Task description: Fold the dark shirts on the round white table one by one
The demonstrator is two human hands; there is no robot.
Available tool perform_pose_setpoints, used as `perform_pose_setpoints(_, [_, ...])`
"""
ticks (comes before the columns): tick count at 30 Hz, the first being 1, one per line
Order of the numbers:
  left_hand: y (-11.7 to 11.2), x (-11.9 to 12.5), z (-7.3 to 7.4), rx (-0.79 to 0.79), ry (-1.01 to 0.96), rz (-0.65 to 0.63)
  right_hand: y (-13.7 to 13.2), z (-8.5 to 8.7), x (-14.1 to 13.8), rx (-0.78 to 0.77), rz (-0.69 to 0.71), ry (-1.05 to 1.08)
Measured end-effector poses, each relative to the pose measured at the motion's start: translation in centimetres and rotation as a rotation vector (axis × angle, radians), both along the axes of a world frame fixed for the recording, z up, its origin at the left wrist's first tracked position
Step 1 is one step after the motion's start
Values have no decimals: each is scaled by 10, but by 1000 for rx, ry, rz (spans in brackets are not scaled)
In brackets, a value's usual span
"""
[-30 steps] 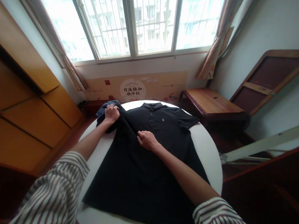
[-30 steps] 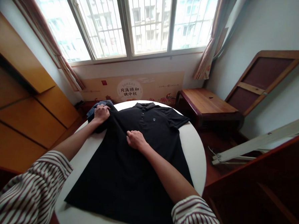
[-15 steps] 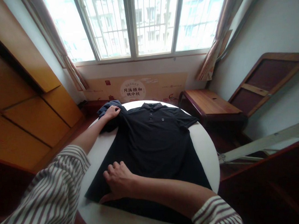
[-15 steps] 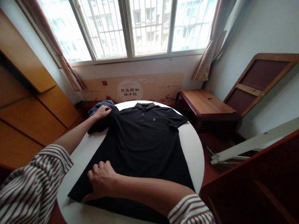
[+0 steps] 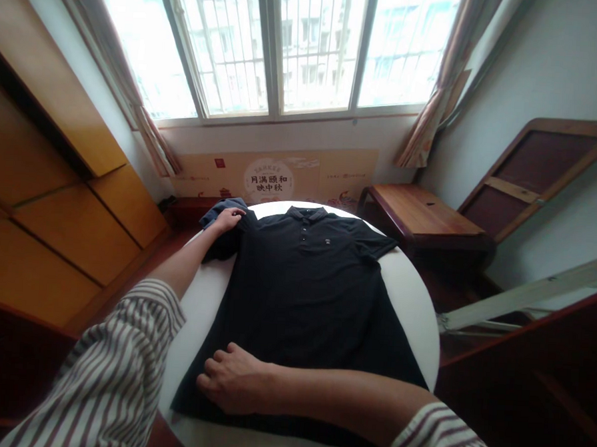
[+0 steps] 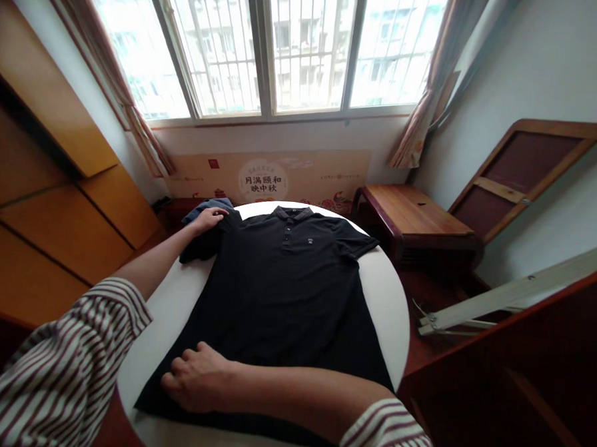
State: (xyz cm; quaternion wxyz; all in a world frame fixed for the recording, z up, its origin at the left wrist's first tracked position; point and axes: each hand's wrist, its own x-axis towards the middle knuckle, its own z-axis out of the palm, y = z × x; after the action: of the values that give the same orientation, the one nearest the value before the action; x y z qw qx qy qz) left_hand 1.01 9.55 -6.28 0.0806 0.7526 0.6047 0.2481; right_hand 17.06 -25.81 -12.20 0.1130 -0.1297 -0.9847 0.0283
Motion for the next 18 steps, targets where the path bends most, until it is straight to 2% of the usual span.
perform_pose_setpoints(7, [-16, 6, 2, 36, 42, 44, -1, -3, -8, -35, -127, 108])
perform_pose_setpoints(10, [-33, 10, 5, 97, 71, 80, -7, -7, -8, -86, -167, 129])
perform_pose_setpoints(12, [-48, 19, 6, 177, 149, 59, -15, -8, -6, -132, -145, 112])
perform_pose_setpoints(15, [-77, 45, 2, 243, 351, -153, -29, -1, -3, -173, -27, 71])
perform_pose_setpoints(18, [-108, 75, -19, 183, 394, -416, -28, 21, 7, -298, 133, 14])
